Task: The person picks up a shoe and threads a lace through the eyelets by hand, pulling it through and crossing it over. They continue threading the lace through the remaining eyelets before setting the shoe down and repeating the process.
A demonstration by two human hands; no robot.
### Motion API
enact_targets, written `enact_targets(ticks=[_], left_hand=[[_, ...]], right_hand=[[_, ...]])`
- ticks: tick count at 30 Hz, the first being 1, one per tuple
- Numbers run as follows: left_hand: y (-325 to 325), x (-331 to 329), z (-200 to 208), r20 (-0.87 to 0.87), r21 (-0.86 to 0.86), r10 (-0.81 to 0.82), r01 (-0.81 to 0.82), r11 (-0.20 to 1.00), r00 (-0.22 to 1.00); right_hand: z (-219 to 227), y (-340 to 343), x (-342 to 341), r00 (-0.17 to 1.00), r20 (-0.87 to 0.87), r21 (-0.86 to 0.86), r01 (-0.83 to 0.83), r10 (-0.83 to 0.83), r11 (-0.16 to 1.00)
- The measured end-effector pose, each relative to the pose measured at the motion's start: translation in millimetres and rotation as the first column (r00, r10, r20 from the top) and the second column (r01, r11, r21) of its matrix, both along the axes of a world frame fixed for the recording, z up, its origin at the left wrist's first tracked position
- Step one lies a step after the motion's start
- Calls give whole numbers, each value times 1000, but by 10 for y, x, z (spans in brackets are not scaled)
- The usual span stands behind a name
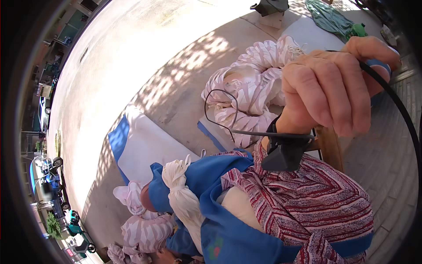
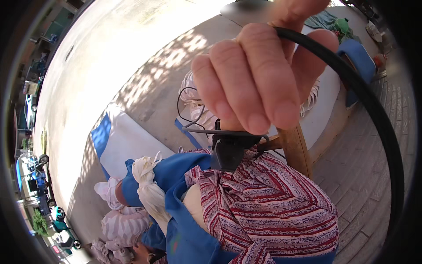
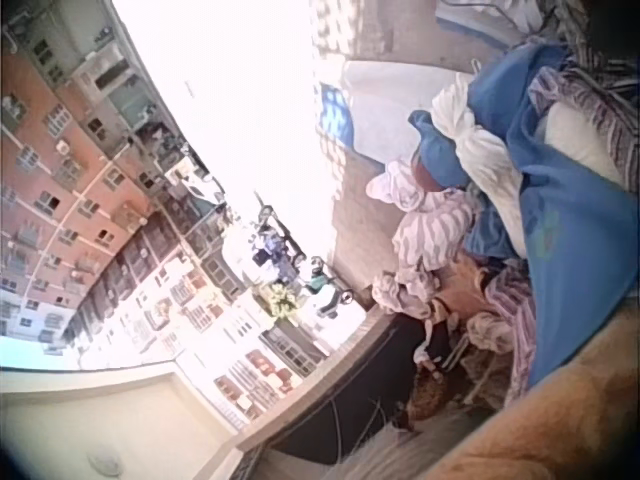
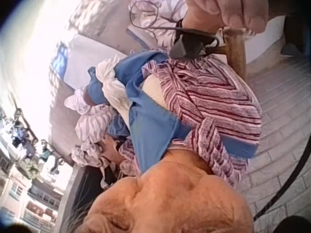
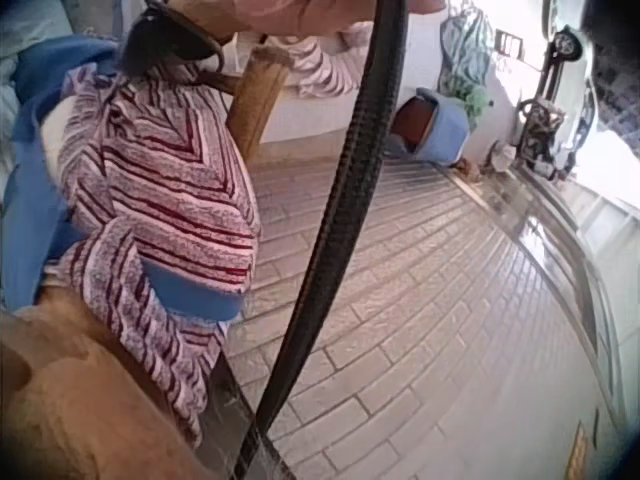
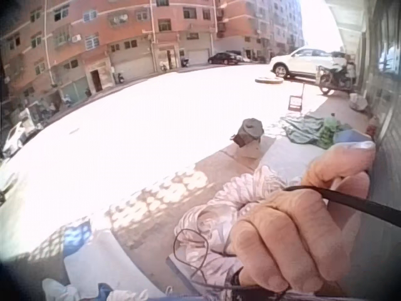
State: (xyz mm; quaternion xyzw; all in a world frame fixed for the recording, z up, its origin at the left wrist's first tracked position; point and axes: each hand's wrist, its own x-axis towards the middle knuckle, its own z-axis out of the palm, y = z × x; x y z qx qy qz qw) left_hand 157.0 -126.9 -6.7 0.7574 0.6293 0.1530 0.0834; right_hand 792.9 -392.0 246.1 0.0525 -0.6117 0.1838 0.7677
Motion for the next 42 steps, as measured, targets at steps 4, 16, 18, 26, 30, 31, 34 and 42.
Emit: enact_targets(ticks=[4, 16, 18, 26, 30, 31, 34, 42], left_hand=[[68, 286, -41, 10, -25, -124, 125, 992, 992], [4, 951, -164, 77, -127, -376, 383, 915, 924], [58, 1273, -241, 116, -118, -419, 431, 894, 901], [-171, 1605, -387, 192, -101, -417, 441, 892, 888], [-584, 1008, 21, 113, -40, -216, 222, 974, 970], [-655, 849, 153, 88, -9, -150, 152, 988, 985], [-1274, 16, 753, -30, 103, 150, -146, 984, 988], [-3492, 255, 914, 3, -904, 360, -152, 401, 933]], right_hand=[[-214, 206, 155, 967, 223, -90, -102, 120, 991], [-255, 227, 29, 992, -4, -105, 127, -128, 986], [-153, -149, 99, 961, -76, -83, 261, -267, 962], [-239, -134, 48, 985, -144, 350, -43, 99, 936], [-376, 310, -27, 955, -276, 442, 22, 113, 897], [-275, 726, -205, 934, -279, 460, -72, 221, 885], [-590, 1482, -727, 741, -297, 547, -385, 602, 744], [-327, 2932, -2533, 19, -16, 608, -793, 1000, 25]])
